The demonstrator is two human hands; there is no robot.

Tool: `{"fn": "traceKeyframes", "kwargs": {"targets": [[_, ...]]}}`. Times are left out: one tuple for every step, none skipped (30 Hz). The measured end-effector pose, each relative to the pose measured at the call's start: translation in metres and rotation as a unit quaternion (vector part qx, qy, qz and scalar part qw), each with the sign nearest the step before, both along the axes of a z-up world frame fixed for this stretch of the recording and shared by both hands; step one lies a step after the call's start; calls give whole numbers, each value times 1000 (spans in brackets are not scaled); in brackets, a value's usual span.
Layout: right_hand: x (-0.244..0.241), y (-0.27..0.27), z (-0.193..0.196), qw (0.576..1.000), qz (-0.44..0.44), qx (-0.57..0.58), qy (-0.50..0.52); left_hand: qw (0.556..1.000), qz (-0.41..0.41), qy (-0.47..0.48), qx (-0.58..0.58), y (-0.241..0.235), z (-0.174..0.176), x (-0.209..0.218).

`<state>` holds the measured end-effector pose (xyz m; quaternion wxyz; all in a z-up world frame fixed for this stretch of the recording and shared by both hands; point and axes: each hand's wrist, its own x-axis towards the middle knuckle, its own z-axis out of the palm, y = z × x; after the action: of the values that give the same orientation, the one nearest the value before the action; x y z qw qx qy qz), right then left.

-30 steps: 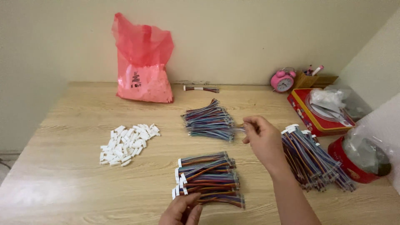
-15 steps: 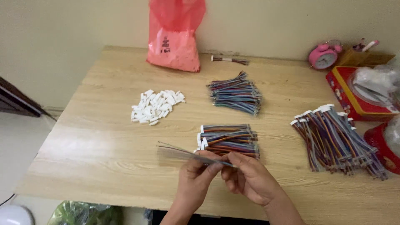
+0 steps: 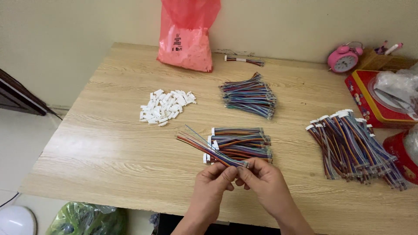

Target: The person repeatedly picks a flat ribbon cable and a white plastic connector, aligns the cable end, and presses it into the connector. Completed units are placed into a growing stack on the table. The person continues this cycle throughout the clip.

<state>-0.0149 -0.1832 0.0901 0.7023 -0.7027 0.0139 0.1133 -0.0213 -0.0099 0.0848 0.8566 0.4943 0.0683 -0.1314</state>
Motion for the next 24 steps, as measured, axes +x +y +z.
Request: {"fn": "traceKeyframes", "kwargs": {"targets": [[-2,2,4,1000,0,0,1,1000,0,1,0,0,0,-1],[-3,4,9,1000,-14,-17,7,1000,6,22,-18,-1,0,-2],[-5,6,13,999,-28,-34,13,998,12,43,-36,-2,-1,-2],[-6,6,12,999,-28,-34,14,998,13,43,-37,-3,-3,-3],[-7,5,12,998,-39,-40,8,996,19,54,-69,-5,-5,-4],[-8,5,11,998,-49,-46,2,992,26,65,-101,-6,-7,-5],[-8,4,8,998,-48,-46,3,992,27,66,-102,-8,-4,-6],[-7,3,5,999,-49,-22,-3,988,30,83,-127,-9,-1,-7],[-7,1,3,999,-51,2,-10,983,32,101,-152,-10,2,-7],[-7,1,4,999,-50,2,-10,983,33,101,-152,-10,2,-7],[-8,2,6,999,-52,0,-8,982,36,101,-152,-10,2,-7],[-8,2,7,998,-55,-3,-5,982,40,102,-152,-9,2,-7],[-9,1,9,999,-54,-3,-4,982,41,103,-152,-9,-2,-6],[-10,1,11,998,-53,-17,2,983,46,94,-149,-9,-6,-4],[-10,1,13,998,-52,-31,8,984,51,86,-147,-8,-10,-3],[-11,1,12,998,-51,-31,10,984,52,87,-147,-8,-9,-3],[-11,1,12,998,-51,-36,11,983,55,92,-146,-8,-9,-3],[-11,1,12,998,-51,-42,12,983,59,97,-145,-8,-8,-3],[-11,1,11,998,-50,-42,13,983,60,97,-145,-8,-7,-4],[-11,0,10,998,-50,-36,6,981,64,104,-151,-9,-7,-4],[-10,0,9,998,-50,-31,-1,979,67,110,-156,-10,-6,-4],[-10,-1,9,998,-48,-30,-1,979,70,110,-156,-11,-7,-4],[-10,-2,10,998,-50,-33,3,976,73,118,-168,-12,-7,-4],[-9,-2,11,998,-52,-35,7,973,76,125,-179,-12,-7,-4]]}}
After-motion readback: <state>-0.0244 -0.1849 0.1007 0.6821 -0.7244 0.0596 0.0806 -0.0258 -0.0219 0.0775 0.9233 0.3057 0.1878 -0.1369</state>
